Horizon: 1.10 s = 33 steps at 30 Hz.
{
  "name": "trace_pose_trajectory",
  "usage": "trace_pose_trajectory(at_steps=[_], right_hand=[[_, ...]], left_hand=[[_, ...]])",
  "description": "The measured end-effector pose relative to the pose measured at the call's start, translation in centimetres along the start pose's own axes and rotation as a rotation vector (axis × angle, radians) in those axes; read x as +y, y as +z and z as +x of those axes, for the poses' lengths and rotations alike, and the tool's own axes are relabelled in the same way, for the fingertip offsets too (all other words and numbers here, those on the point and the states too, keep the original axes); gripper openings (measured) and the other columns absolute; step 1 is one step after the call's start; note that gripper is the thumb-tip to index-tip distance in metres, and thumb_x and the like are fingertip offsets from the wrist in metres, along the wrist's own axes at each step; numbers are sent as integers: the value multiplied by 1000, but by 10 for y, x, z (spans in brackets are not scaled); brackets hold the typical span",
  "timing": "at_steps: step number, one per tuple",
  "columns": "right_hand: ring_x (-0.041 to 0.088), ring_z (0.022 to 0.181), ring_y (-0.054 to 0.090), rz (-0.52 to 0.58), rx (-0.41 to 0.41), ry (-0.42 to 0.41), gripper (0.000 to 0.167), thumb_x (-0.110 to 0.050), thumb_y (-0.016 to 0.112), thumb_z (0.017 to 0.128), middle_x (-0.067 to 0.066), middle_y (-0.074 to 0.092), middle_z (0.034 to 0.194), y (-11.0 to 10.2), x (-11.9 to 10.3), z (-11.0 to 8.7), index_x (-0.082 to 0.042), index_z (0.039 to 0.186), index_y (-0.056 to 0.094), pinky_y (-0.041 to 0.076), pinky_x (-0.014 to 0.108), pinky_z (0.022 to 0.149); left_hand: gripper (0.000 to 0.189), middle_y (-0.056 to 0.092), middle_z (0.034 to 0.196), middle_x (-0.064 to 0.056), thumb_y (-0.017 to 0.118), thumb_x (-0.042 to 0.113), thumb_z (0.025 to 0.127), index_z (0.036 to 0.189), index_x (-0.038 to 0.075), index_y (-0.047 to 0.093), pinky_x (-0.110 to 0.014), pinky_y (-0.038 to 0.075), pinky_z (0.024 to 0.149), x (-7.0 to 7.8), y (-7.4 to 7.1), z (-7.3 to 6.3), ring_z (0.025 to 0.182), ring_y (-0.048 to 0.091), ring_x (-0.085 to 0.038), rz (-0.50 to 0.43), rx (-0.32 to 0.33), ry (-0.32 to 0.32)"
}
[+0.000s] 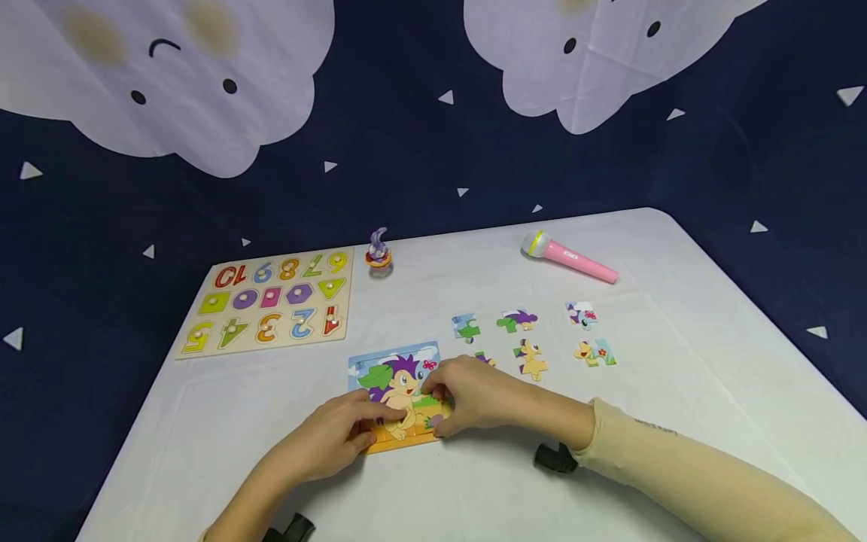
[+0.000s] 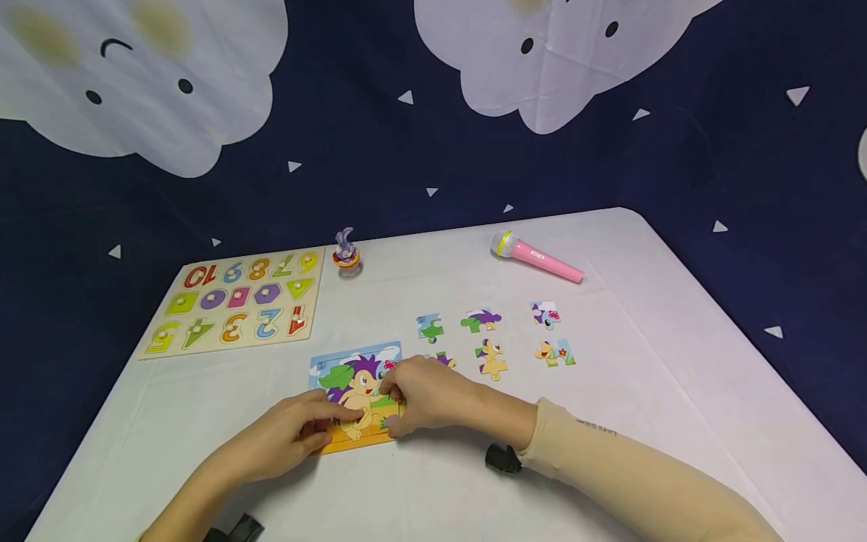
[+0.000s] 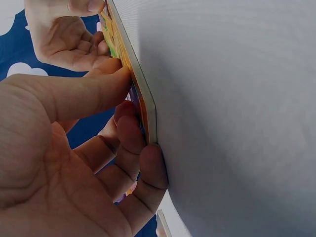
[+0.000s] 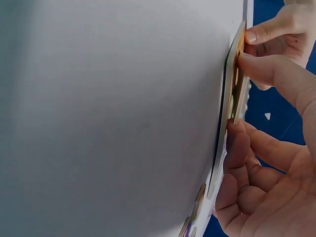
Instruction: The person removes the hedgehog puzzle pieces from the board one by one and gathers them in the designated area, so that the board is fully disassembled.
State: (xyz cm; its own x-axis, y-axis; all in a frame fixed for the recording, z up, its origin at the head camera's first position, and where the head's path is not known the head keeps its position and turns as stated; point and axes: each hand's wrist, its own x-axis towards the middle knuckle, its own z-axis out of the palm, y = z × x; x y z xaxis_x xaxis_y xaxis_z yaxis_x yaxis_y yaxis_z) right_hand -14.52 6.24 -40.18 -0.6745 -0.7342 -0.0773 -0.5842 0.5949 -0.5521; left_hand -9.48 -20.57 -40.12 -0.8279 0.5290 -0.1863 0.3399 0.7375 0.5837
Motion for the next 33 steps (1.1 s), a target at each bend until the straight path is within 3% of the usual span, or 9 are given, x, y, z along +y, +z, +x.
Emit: trace_pose_trajectory(at_steps=[9,24,33], right_hand=[[7,83,52,-25,17,-4,45,-26,92,81,-8,64,91,1,0,-3,-10,119,77,48,21,76],[4,77,51,-81,85,-29,45,-29,92,77,-9,64,85,2,-1,-4,-11,117,79,44,22,75],[5,78,50,-119,94,-30,43,-25,88,77,-10,62,85,1,-4,-4,-12,117,80,46,31,82]], left_hand=[[47,55,92,10,72,1,99,133,33,77,-22,44,66,-1,0,-1,79,49,-4,-2,3,2],[45,55,93,9,72,2,99,131,32,78,-23,42,67,2,-1,1,80,49,-7,10,-10,-36],[43,54,92,8,72,1,99,130,30,79,-23,42,66,5,-1,1,80,49,-8,21,-11,-39]])
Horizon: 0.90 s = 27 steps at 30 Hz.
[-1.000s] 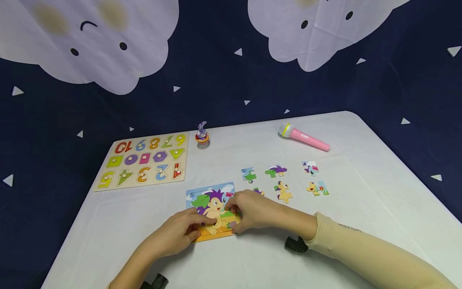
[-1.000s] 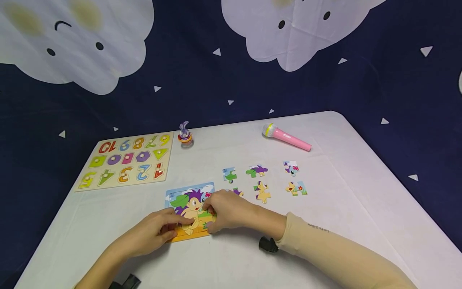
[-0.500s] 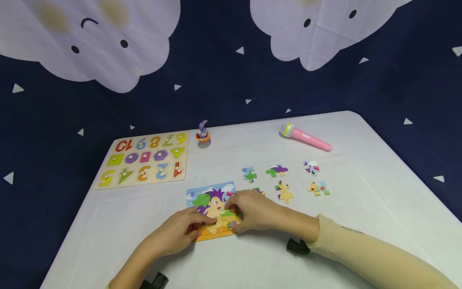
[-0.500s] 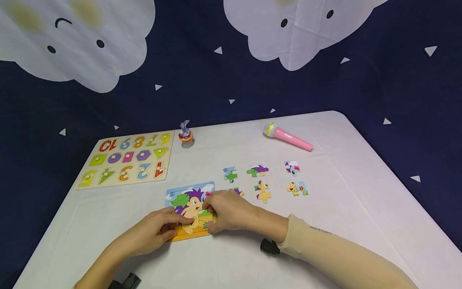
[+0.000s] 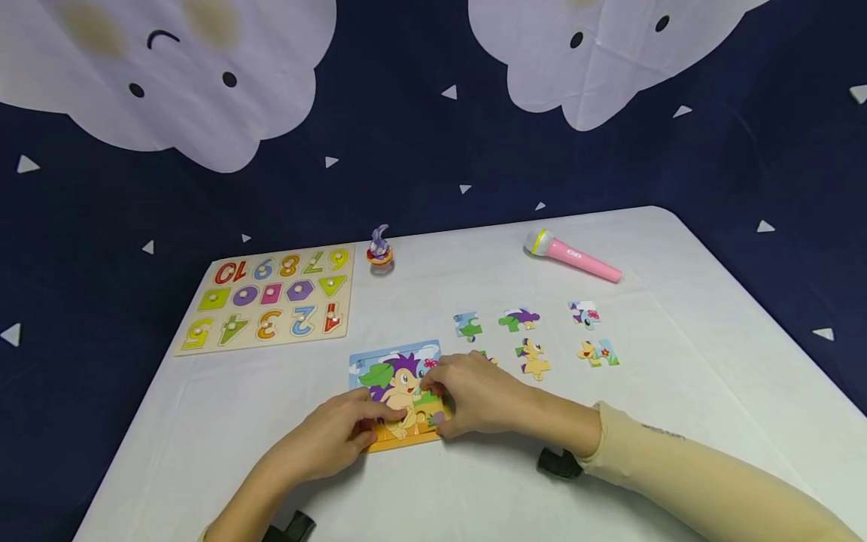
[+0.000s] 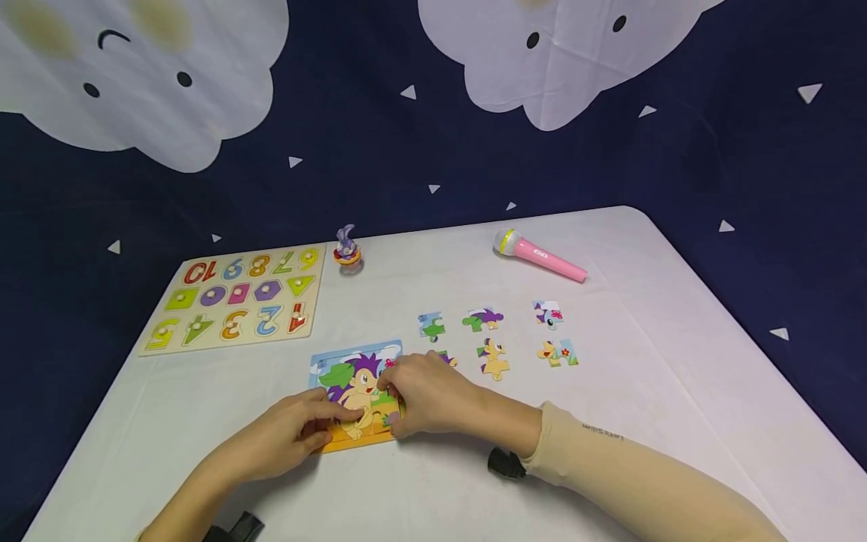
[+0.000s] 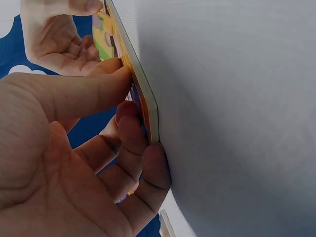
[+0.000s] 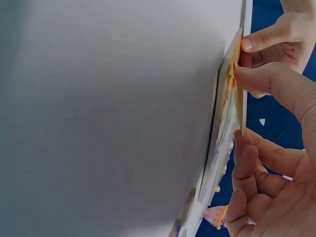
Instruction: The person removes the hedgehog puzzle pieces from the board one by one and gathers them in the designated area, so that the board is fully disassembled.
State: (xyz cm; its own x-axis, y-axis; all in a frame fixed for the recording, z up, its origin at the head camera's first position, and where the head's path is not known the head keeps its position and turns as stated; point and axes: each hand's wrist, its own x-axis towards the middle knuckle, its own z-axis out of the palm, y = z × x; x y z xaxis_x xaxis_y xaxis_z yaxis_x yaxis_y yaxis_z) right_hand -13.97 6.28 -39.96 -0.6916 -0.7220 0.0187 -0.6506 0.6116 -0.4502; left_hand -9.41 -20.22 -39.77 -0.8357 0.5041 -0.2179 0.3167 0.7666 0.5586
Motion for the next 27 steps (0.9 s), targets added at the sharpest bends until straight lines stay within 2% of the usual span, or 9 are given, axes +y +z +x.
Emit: trace_pose_trajectory(at_steps=[5,15,20,27], right_hand=[[4,80,53,-2,9,2,42,-25,89,76,-10,66,90,-5,1,-4,-13,115,80,52,37,90],[4,83,54,52,-28,48,45,-27,92,79,-11,66,92,-9,10,-9,-15,120,80,50,32,87],[7,88,57,89,-35,60,49,-28,94,80,-10,68,97,-13,16,-15,-13,124,79,53,26,84],[8,94,59,105,-24,92,50,-28,93,82,-10,69,103,-21,23,-24,-14,127,78,55,30,90]], left_hand=[[42,56,94,8,72,0,98,128,29,80,-23,42,66,1,-1,1,80,49,-8,-2,-1,-5],[42,56,93,8,71,0,98,127,29,80,-23,42,66,-1,0,1,79,50,-7,-14,0,1],[44,54,89,8,73,2,98,129,32,79,-23,42,64,1,2,-1,77,49,-7,-4,25,-9],[42,54,85,10,77,7,97,129,35,80,-23,39,61,4,5,-6,75,46,-7,61,75,-47]])
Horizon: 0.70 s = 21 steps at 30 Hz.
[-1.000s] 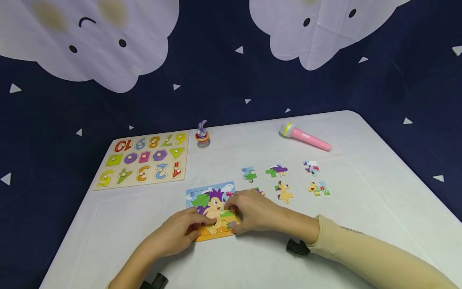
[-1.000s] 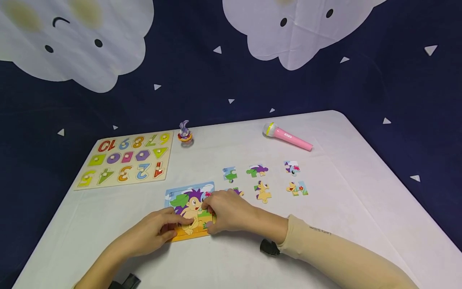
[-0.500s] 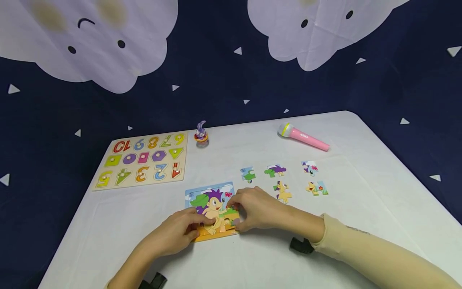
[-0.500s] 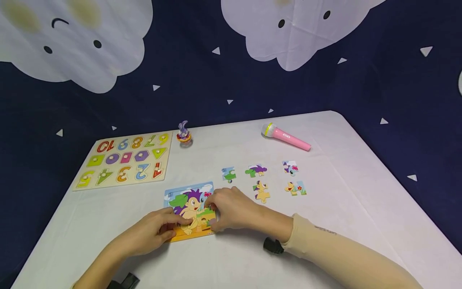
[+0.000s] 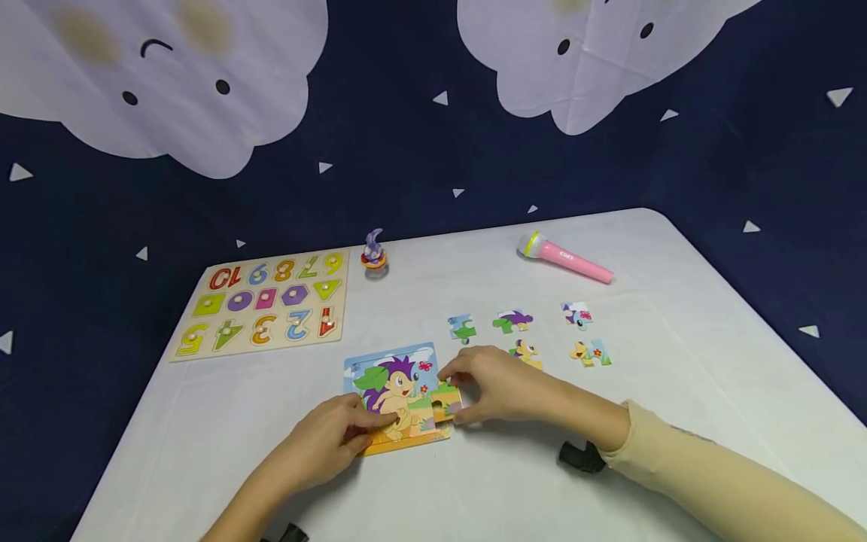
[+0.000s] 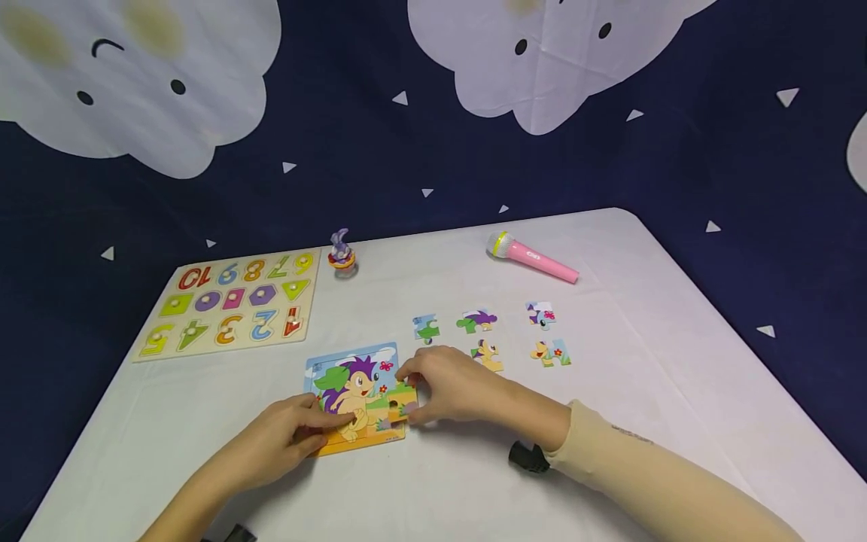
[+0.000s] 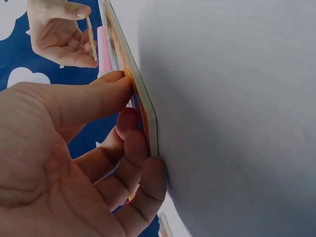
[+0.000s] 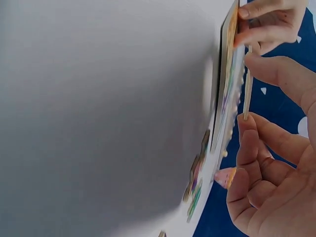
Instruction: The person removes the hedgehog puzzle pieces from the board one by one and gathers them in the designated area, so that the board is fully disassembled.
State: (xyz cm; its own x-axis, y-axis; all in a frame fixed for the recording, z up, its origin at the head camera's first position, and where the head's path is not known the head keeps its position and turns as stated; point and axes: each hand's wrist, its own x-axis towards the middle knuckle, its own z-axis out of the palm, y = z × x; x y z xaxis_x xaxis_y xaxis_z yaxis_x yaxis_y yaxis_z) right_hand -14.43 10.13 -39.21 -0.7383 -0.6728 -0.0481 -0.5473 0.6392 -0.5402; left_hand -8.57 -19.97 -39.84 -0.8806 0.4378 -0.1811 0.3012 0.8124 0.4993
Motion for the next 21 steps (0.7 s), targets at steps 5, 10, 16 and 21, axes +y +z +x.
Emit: trace_pose_trajectory(at_steps=[5,10,16,21], right_hand=[[10,93,59,3,15,7,50,-28,94,81,-11,68,101,-6,6,-6,-14,126,78,54,28,85],[9,93,61,20,41,3,52,-27,95,80,-13,69,101,-14,16,-16,-14,127,78,54,27,85],[13,94,63,54,88,27,52,-26,94,82,-14,70,103,-26,31,-31,-17,130,78,54,24,80],[14,93,64,56,103,61,51,-26,94,82,-14,68,101,-31,40,-42,-15,129,78,53,24,79]], left_hand=[[43,56,88,12,80,9,96,128,38,80,-23,40,65,0,1,-3,81,46,-8,28,30,14],[39,58,94,16,87,10,89,119,35,83,-20,44,70,0,4,-8,90,48,-5,100,164,76],[41,71,115,10,92,11,85,122,26,82,-29,61,85,-2,4,-13,103,64,-8,124,277,78],[54,65,151,-9,90,21,89,140,20,72,-57,55,113,-8,2,-15,139,64,-34,110,215,7]])
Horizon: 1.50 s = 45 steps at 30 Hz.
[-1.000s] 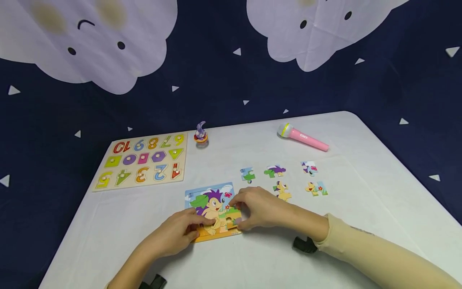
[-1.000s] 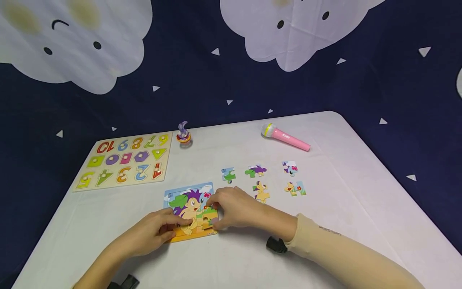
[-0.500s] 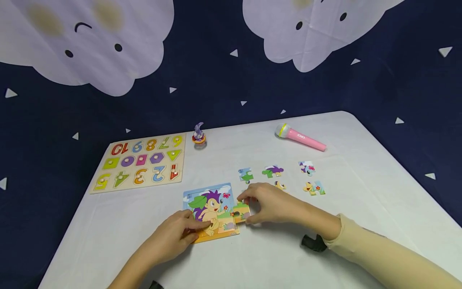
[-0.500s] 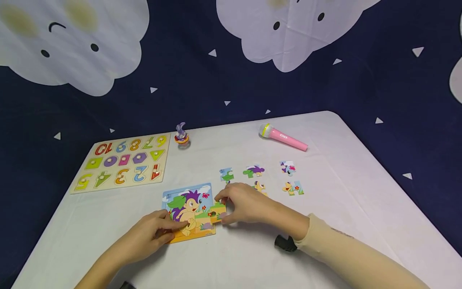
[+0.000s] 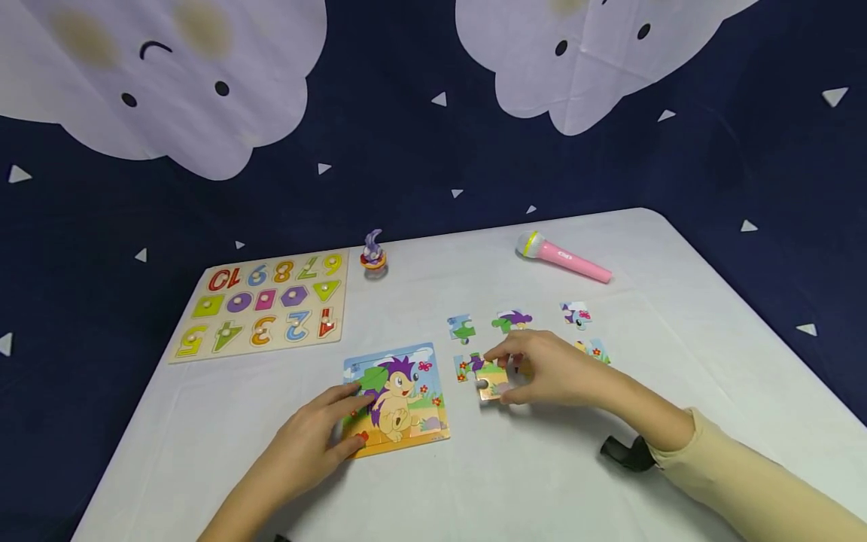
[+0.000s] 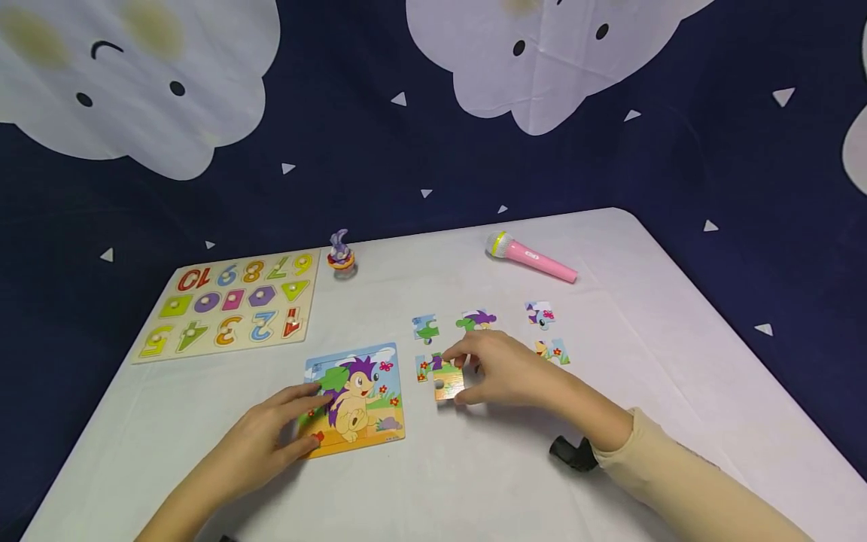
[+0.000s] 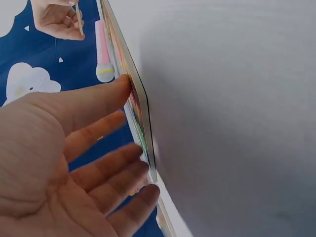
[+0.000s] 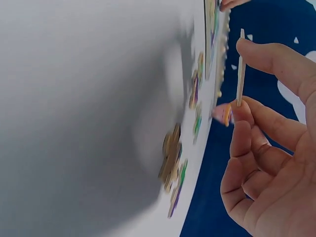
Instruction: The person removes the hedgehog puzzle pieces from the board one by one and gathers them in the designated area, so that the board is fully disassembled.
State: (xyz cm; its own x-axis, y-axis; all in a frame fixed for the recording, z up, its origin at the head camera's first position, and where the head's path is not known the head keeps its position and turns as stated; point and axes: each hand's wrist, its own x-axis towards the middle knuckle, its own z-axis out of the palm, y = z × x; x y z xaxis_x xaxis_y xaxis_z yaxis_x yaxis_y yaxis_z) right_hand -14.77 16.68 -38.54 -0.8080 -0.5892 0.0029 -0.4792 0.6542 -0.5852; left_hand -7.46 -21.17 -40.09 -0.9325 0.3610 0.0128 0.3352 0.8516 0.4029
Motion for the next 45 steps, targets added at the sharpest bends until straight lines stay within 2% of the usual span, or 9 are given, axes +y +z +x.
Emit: trace_pose_trajectory(at_steps=[5,9,16,22,29,40,45], right_hand=[[13,94,65,12,23,5,48,-24,94,82,-15,68,100,-5,10,-11,-16,126,78,55,28,83],[11,92,64,22,40,10,48,-24,94,82,-17,68,97,-11,18,-20,-17,126,78,54,31,85],[10,97,65,39,65,25,52,-28,94,83,-20,71,101,-21,28,-33,-19,131,78,54,31,87],[12,99,65,49,72,49,50,-33,95,83,-21,71,103,-31,35,-45,-23,129,78,56,31,89],[10,94,65,-5,125,78,48,-35,96,81,-22,68,99,-41,45,-61,-28,125,77,55,31,87],[6,91,63,-45,201,68,47,-34,96,82,-20,67,96,-48,65,-83,-27,124,76,53,23,81],[3,89,61,-40,189,67,49,-32,96,81,-19,67,94,-47,78,-95,-23,124,76,53,21,80]], left_hand=[[66,50,167,-13,88,32,91,150,15,64,-64,47,118,-2,-3,2,152,51,-40,10,-101,-97],[64,49,168,-11,86,36,92,149,14,66,-65,46,118,-4,-4,4,152,51,-40,2,-137,-109],[64,47,169,-10,86,37,92,150,16,65,-66,44,120,-4,-4,6,154,48,-39,-14,-166,-138],[65,41,172,-11,87,38,91,149,19,66,-68,45,118,-2,-2,7,153,49,-42,-9,-178,-173],[64,39,174,-11,87,36,91,149,20,66,-69,44,119,-2,-2,5,155,46,-42,-8,-175,-199],[62,40,173,-10,87,41,90,146,23,69,-71,45,117,-5,-3,8,156,45,-41,26,-210,-203],[63,40,174,-10,86,42,90,147,23,68,-70,45,117,-5,-3,9,157,44,-41,28,-212,-187]])
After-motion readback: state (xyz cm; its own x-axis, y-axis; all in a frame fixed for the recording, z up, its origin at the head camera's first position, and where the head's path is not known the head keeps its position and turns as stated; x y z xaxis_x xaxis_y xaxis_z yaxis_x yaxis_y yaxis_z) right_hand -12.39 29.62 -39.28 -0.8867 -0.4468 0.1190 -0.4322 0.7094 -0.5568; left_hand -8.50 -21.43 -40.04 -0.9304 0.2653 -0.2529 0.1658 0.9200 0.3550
